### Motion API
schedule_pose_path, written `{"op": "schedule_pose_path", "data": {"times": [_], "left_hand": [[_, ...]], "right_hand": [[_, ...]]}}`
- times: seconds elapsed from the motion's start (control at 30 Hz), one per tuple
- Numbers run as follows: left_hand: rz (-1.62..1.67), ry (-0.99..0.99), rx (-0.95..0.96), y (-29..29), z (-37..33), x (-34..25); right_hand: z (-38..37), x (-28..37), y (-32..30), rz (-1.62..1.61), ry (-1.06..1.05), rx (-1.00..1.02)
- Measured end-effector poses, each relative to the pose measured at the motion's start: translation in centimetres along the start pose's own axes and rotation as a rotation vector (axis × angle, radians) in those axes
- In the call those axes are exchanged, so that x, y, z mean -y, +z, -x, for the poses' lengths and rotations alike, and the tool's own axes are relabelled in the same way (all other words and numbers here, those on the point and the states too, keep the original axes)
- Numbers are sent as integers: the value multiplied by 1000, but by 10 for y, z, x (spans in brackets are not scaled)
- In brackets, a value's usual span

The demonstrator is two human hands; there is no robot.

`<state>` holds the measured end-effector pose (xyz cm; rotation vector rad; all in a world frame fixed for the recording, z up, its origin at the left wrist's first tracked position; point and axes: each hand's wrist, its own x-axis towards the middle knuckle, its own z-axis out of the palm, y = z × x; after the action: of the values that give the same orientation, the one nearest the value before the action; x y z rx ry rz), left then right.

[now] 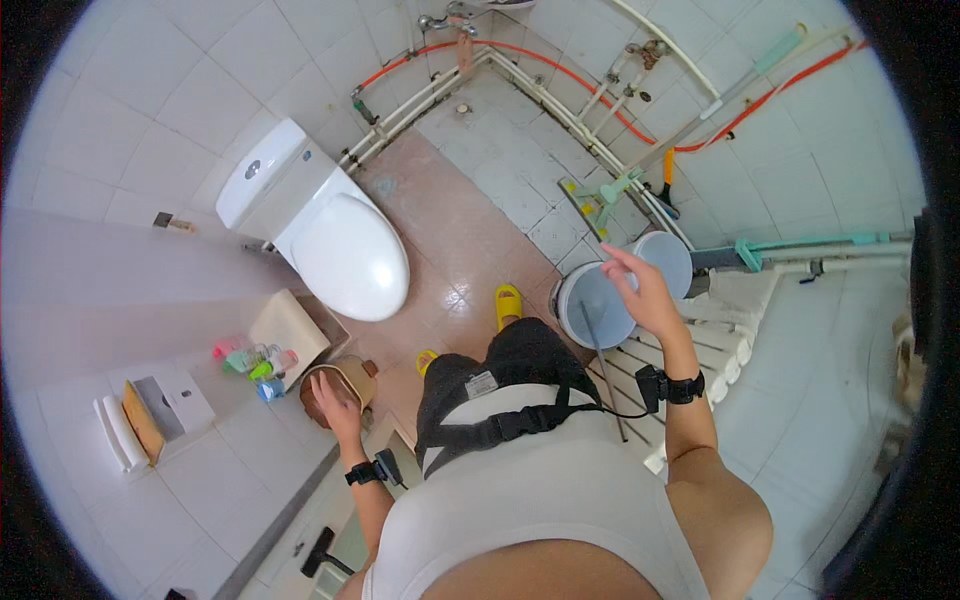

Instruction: The person uses a squeegee to wipe the tiled bathroom floor and subsequently rinses the floor and plumbing fixtures using a handheld shower head.

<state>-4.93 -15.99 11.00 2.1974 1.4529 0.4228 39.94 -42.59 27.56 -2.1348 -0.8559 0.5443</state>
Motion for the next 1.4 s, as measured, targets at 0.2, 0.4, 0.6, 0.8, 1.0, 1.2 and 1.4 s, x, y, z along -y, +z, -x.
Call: {"op": "schedule_pose_path", "data": {"times": [0.2, 0.4, 0.6, 0.8, 1.0, 1.2, 1.4], "left_hand": [[-18, 13, 27, 0, 0, -60], [-3, -26, -71, -15, 1, -82], [22, 10, -24, -12, -9, -71], [50, 40, -62, -9, -21, -61], [47, -13, -88, -22, -13, -53], [26, -52, -164, -36, -24, -45], [-8, -41, -281, -50, -40, -63]], "right_hand": [[-53, -7, -32, -45, -34, 104], [-73, 2, -39, -46, -74, 112], [-55, 35, -51, 63, -127, 95], [-40, 101, -68, 35, -233, -11], [-37, 156, -82, 71, -630, -123], [-43, 194, -106, 17, -924, -242], [-93, 215, -175, -13, -990, -476]]}}
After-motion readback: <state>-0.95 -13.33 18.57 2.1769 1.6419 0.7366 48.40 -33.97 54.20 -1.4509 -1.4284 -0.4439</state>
